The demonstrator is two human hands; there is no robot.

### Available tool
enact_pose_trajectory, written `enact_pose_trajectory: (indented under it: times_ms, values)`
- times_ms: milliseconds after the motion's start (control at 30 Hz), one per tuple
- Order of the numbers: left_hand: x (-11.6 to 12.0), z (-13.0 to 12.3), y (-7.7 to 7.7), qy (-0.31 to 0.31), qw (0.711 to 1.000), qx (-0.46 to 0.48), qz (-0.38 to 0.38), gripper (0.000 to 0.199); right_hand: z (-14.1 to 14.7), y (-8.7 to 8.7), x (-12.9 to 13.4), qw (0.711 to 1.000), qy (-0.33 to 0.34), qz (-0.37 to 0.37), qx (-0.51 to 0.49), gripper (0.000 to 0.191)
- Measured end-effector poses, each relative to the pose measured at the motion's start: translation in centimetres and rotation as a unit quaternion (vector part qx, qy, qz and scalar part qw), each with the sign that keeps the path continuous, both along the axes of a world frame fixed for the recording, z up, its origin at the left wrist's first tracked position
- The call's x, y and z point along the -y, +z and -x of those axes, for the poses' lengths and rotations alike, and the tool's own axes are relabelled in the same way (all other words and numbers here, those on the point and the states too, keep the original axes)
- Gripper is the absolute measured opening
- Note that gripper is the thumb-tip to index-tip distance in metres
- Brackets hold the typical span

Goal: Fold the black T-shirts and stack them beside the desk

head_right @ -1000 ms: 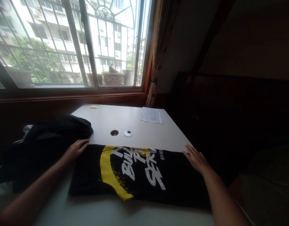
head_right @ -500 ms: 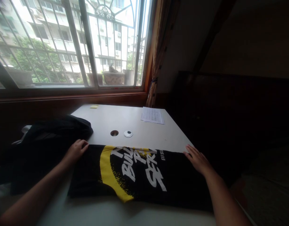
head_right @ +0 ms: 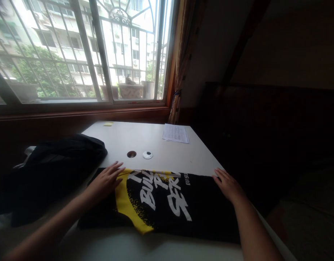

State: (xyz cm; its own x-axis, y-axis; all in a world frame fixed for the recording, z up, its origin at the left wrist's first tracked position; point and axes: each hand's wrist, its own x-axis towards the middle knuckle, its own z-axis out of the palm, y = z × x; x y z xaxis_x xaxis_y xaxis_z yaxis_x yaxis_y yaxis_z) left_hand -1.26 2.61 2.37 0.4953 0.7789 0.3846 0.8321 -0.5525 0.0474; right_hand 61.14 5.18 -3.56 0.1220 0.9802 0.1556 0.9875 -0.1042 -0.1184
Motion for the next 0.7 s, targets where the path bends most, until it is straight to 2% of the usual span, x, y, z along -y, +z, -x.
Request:
enact_pose_trajectory:
  times_ms: [100, 200, 300, 433, 567, 700]
  values:
    - [1.4, -3.7, 0.4, -0.101, 0.993, -0.045, 0.049, 0.053, 0.2, 0.1, 0.1, 1.000, 0.003, -0.007, -0.001, 0.062]
    - [2.3, -7.7, 1.5, -0.163, 0.981, -0.064, 0.088, 0.063, 0.0, 0.0, 0.0, 1.000, 0.010, -0.013, -0.004, 0.063]
    - [1.8, -11.6, 2.1, -0.205, 0.971, -0.051, 0.115, 0.067, 0.0, -0.1, 0.0, 1.000, 0.011, -0.021, -0.005, 0.060]
    - [-0.2, -15.3, 1.1, -0.206, 0.965, -0.040, 0.155, 0.071, 0.4, 0.3, 0.3, 1.000, 0.008, -0.028, -0.002, 0.058]
    - [-1.9, -15.6, -0.7, -0.191, 0.967, -0.039, 0.162, 0.070, 0.9, 0.9, 0.6, 1.000, 0.005, -0.025, -0.001, 0.057]
    - [-2.5, -13.1, -1.2, -0.176, 0.974, -0.037, 0.137, 0.066, 1.1, 1.3, 0.7, 1.000, 0.009, -0.021, -0.003, 0.056]
